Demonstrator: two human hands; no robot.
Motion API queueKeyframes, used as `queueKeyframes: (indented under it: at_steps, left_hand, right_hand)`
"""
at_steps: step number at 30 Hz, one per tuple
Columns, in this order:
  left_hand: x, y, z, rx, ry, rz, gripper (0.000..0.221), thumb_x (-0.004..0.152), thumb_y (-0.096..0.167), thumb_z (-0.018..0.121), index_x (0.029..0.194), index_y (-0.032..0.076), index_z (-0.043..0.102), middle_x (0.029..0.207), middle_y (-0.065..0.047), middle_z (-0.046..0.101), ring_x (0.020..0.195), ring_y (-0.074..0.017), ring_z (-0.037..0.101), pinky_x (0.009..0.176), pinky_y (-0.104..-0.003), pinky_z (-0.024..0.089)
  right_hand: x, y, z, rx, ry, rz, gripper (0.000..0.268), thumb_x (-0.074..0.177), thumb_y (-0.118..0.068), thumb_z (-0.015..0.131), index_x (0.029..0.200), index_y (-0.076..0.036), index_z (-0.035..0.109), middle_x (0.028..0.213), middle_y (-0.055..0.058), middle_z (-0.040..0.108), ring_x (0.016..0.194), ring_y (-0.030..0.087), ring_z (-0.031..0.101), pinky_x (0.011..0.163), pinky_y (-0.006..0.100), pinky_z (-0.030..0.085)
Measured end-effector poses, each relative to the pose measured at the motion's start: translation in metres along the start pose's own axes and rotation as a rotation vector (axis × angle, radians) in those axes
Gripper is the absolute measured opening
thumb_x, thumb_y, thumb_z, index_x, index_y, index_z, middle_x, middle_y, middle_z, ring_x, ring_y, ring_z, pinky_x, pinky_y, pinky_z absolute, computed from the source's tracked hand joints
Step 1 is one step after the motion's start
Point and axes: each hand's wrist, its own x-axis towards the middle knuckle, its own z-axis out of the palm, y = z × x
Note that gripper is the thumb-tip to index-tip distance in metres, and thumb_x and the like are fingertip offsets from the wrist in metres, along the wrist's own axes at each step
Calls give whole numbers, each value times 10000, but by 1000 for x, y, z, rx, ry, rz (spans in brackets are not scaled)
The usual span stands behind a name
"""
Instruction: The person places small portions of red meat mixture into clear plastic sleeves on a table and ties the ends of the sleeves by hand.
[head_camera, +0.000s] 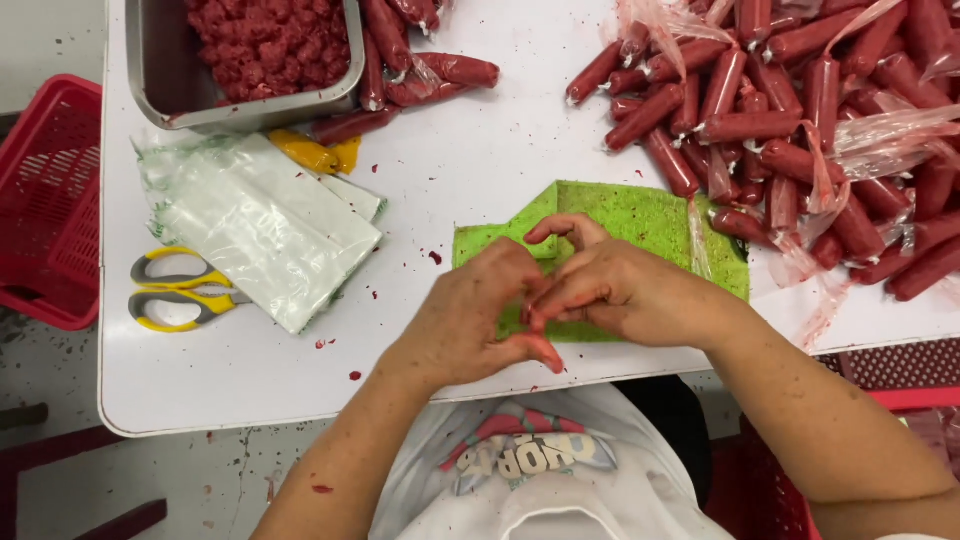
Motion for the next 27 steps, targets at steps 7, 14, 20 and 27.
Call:
queueKeyframes:
  at_steps: [7, 14, 20, 27]
  left_hand:
    - [-54, -39, 86, 399, 364, -33, 387, 907, 481, 677, 919, 110, 569, 1003, -83, 543, 874, -322, 651, 715, -408, 556]
    - [-39, -14, 85, -460, 616, -475, 742, 862, 171, 781, 1460, -3, 378, 1079, -127, 565, 707, -120, 529, 577, -240, 442]
    - [13, -32, 73, -330, 449, -103, 117, 940, 201, 685, 881, 173, 782, 1065, -37, 671, 983, -227, 717, 943, -318, 542]
    - [42, -108, 13, 453, 169, 340, 261, 862, 608, 666, 897, 354, 712, 842, 92, 648, 792, -142, 684, 679, -316, 551]
  right_hand:
    - [-22, 49, 55, 331, 346, 54, 177, 870, -13, 688, 1022, -1, 777, 901, 176, 781, 1213, 451, 553, 1083, 660, 350]
    - [-4, 71, 94, 508, 995, 158, 319, 776, 111, 784, 1074, 61, 684, 964, 215, 773, 881, 235, 745, 862, 354, 626]
    - [-15, 94, 84, 19, 899, 122, 384, 912, -193, 711, 1209, 41, 644, 1113, 222, 749, 1021, 327, 731, 845, 454, 595]
    - [5, 60, 64, 264, 739, -131, 106, 891, -58, 723, 938, 17, 782, 473, 59, 686, 471, 199, 685, 727, 346, 611]
